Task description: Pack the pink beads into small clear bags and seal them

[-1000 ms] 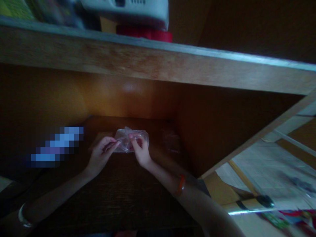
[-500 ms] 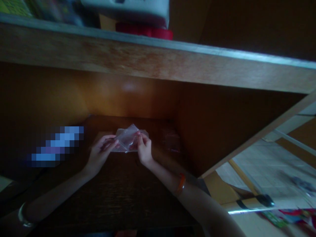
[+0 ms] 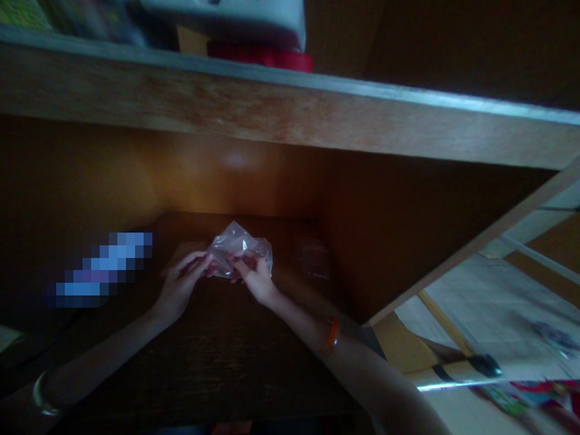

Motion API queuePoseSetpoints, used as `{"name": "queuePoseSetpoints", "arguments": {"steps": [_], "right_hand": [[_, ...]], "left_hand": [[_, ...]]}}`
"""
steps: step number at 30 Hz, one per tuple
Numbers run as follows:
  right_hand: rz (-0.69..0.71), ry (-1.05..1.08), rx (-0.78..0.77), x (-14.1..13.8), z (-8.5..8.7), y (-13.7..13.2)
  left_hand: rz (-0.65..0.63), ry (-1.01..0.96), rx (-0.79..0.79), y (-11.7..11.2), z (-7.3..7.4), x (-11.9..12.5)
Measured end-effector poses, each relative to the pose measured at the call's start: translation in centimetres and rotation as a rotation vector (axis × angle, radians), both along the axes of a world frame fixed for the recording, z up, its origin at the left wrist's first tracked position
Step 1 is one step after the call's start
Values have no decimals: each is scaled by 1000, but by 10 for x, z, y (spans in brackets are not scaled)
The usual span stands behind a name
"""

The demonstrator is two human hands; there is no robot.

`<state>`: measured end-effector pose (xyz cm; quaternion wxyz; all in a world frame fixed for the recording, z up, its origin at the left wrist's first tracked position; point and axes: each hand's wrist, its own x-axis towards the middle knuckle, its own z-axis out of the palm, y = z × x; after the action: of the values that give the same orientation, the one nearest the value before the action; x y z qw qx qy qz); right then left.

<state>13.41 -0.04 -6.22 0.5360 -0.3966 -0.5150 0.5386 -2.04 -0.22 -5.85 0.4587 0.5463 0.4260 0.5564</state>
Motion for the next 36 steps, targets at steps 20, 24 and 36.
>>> {"name": "queuePoseSetpoints", "arguments": {"steps": [20,24,36], "right_hand": [[-32,-16,153,1,-14,4],[-116,-26,131,2,-11,5],[93,-38,203,-1,-21,3]], "left_hand": [[60,-25,-68,0,4,1],[53,2,-86,1,4,0],[-59,35,-134,-2,7,2]]}}
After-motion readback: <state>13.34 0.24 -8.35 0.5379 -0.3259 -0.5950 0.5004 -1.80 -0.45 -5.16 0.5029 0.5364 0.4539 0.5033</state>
